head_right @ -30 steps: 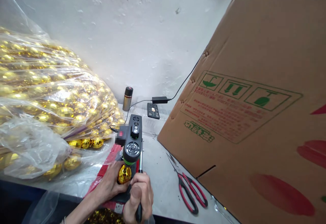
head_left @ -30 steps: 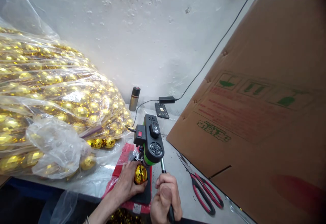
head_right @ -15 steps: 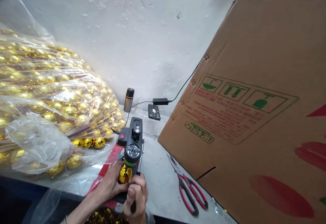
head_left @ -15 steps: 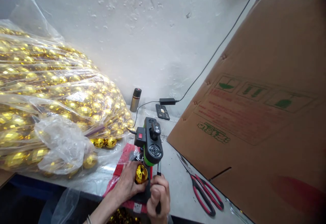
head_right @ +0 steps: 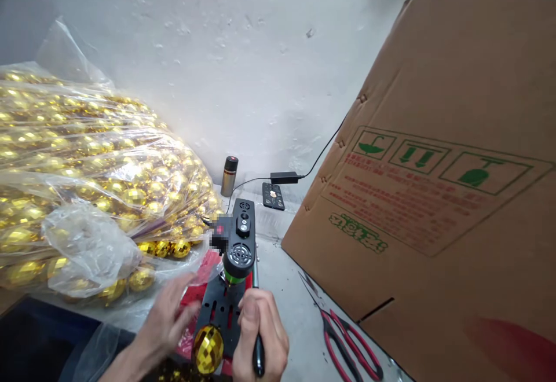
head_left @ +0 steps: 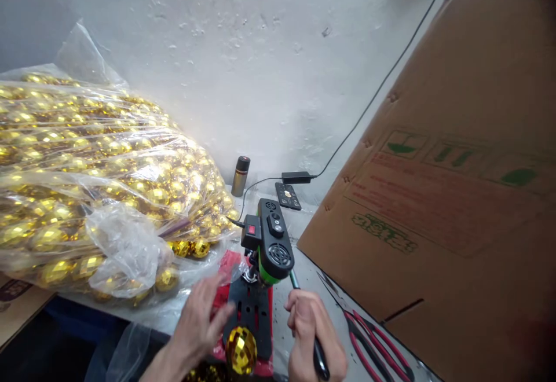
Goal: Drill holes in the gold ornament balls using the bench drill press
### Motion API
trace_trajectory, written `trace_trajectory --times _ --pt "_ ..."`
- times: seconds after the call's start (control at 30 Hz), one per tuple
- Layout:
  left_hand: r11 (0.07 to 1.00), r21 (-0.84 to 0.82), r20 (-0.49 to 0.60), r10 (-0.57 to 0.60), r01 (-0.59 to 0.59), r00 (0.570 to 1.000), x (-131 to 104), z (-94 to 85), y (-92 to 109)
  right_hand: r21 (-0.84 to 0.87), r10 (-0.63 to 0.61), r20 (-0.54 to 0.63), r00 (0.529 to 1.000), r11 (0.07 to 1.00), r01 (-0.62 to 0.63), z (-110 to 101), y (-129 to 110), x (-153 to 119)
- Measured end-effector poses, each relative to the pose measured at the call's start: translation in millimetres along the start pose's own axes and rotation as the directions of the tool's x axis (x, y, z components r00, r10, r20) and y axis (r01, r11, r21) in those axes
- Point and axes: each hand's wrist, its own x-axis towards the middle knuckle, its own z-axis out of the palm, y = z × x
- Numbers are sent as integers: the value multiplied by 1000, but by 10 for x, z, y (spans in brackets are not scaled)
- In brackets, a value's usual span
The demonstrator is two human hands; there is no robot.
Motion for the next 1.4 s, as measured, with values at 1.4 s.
trace_trajectory --times 1.4 --pt "863 -374 315 -227 340 922 66 126 462 -23 -44 125 991 999 47 -101 -76 100"
